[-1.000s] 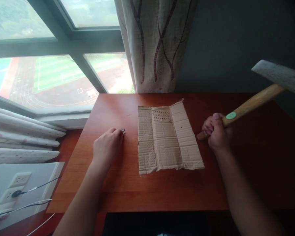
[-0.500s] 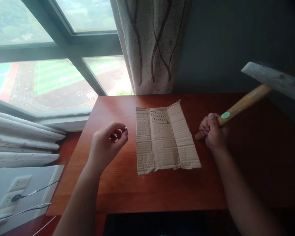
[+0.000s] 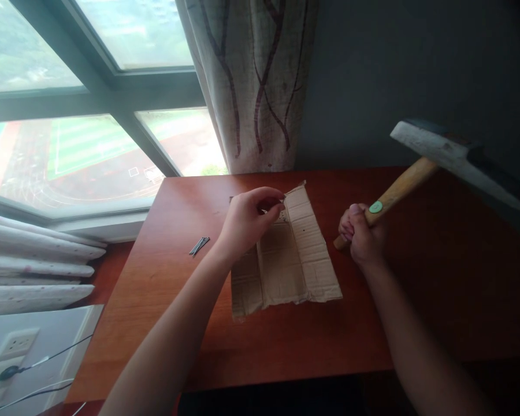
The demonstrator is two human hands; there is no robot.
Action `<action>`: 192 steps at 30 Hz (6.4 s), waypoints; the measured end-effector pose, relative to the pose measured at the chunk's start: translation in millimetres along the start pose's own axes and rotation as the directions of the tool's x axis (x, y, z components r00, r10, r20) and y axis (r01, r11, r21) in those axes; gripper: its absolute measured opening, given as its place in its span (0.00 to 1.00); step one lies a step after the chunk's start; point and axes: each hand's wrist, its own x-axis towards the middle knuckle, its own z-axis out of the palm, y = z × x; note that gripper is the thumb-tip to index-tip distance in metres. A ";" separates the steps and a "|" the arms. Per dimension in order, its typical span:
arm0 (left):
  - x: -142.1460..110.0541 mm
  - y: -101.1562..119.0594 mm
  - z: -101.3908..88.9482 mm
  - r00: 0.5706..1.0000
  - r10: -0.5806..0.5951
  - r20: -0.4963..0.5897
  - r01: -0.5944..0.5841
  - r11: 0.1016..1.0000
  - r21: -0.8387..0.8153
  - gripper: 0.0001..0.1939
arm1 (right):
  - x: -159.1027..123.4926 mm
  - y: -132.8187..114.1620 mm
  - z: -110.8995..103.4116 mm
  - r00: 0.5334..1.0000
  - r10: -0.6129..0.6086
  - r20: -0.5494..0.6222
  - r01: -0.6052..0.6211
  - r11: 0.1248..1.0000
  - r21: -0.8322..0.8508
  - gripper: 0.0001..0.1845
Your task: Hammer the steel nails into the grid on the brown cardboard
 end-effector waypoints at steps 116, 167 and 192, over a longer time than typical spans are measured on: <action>-14.5 -1.8 3.5 1.000 0.002 0.012 -0.005 0.977 0.213 0.05 | 27.5 -136.5 -33.0 0.777 0.324 0.540 0.398 0.411 -0.820 0.34; -69.5 5.1 -10.2 0.934 0.212 0.287 -0.345 0.742 0.575 0.16 | 15.5 -143.7 -31.4 0.770 0.522 0.368 0.232 0.309 -0.923 0.33; -70.9 5.3 -10.6 0.935 0.218 0.280 -0.343 0.760 0.553 0.16 | 14.7 -141.1 -24.6 0.759 0.485 0.436 0.307 0.325 -0.895 0.33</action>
